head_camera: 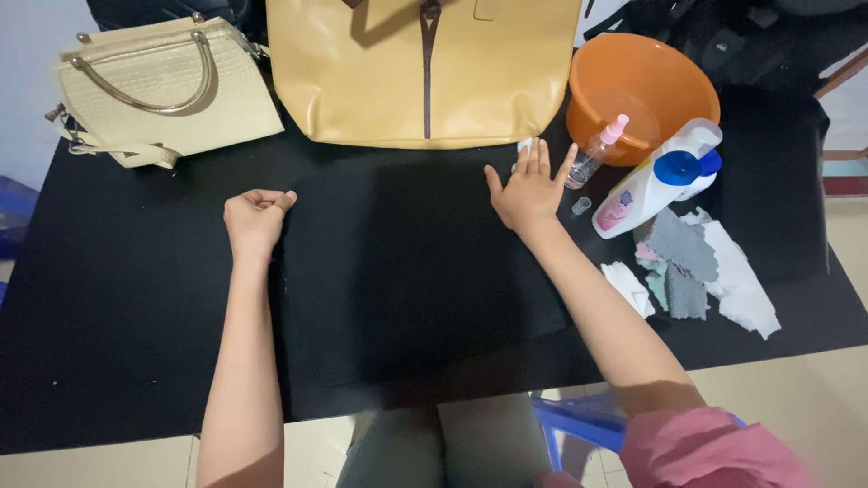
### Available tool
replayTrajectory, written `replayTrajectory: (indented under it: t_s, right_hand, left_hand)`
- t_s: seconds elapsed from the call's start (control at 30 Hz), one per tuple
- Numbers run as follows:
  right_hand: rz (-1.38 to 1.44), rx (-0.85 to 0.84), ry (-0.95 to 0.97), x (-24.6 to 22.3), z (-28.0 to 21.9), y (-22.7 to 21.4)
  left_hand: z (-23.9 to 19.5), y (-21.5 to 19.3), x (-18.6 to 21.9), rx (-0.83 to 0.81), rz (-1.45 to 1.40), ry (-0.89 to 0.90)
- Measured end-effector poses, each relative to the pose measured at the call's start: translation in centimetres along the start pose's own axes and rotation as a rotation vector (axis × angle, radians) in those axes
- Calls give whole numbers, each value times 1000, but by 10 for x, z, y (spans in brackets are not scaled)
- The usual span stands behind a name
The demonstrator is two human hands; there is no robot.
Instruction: Cleaning and polishing a black leather component using cleaning solution and small pieces of cloth.
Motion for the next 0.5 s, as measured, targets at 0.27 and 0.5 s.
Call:
replayTrajectory:
  t_s: [0.27,0.5]
  right_hand:
    - [2320,-265,-5,11,-17,-14]
    - [2775,-487,112,-50,-74,-83]
  left_hand:
    - [4,0,-13,8,16,3]
    - [5,-2,-12,31,0,35]
Point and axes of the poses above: each hand's wrist, its own z-axis towards the middle knuckle, its own y-axis out of the palm, x = y × z, the point moved 10 cm from there along z, towards the middle knuckle, and after that the axes turned 4 degrees about -y, right-handed, at the moved point
